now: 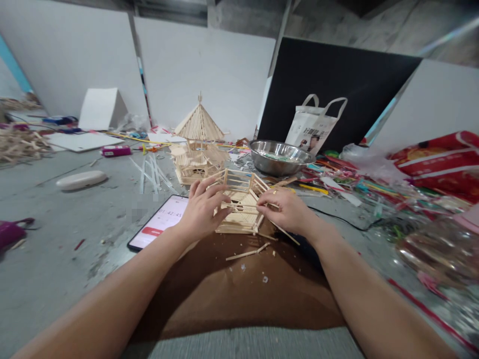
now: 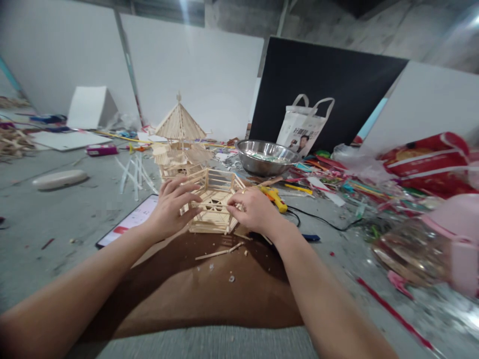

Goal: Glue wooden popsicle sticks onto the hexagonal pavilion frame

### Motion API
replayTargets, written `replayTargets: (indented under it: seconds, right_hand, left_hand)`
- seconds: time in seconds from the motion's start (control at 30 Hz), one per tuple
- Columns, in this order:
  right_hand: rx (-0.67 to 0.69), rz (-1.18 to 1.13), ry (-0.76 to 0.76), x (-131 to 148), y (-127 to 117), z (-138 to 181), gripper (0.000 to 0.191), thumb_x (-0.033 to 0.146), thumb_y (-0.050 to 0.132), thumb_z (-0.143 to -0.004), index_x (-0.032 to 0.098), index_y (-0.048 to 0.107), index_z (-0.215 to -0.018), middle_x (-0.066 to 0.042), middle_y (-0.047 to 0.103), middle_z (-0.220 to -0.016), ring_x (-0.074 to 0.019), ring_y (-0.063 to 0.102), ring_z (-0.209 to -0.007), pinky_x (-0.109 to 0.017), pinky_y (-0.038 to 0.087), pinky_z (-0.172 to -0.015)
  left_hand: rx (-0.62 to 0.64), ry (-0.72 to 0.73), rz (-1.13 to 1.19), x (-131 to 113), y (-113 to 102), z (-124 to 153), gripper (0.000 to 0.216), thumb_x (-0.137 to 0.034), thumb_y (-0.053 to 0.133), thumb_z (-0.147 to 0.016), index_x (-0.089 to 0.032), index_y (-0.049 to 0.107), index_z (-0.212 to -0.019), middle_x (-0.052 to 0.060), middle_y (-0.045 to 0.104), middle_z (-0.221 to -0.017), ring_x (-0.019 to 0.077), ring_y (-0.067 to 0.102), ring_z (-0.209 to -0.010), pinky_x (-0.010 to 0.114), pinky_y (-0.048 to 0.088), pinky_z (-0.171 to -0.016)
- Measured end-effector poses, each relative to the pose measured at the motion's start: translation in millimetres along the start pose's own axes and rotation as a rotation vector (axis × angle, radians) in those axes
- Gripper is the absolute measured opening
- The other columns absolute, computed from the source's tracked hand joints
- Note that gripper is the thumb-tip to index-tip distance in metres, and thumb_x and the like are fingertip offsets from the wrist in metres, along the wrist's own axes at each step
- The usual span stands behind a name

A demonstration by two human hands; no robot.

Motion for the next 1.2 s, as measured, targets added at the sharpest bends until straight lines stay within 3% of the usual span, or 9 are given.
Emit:
replayTargets:
  seconds: [1.2]
  right_hand:
    - [0.021,0.039,0.021,2.9,-1.3,-1.3,0.013,0.023,0.051,-0.076,0.017,0.063,-0.075,-0.004,0.065,-0.076,-0.0164,0.055,-0.076,-0.029,0.038,-0.072]
  left_hand:
    - [-0.001,-0.051,-0.022,2.8,2.3,0.6,0.02,-0.036,0.047,-0.08,-0.021,0.061,-0.075,0.0,0.064,-0.095,0.0224,0.044,-0.106,0.043,0.026,-0.09]
Point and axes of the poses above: each hand's wrist, its own z-axis away from the middle knuckle, its own y-axis out of the palm, x = y × z, the point moved 8 cm from there along -z, towards the middle knuckle
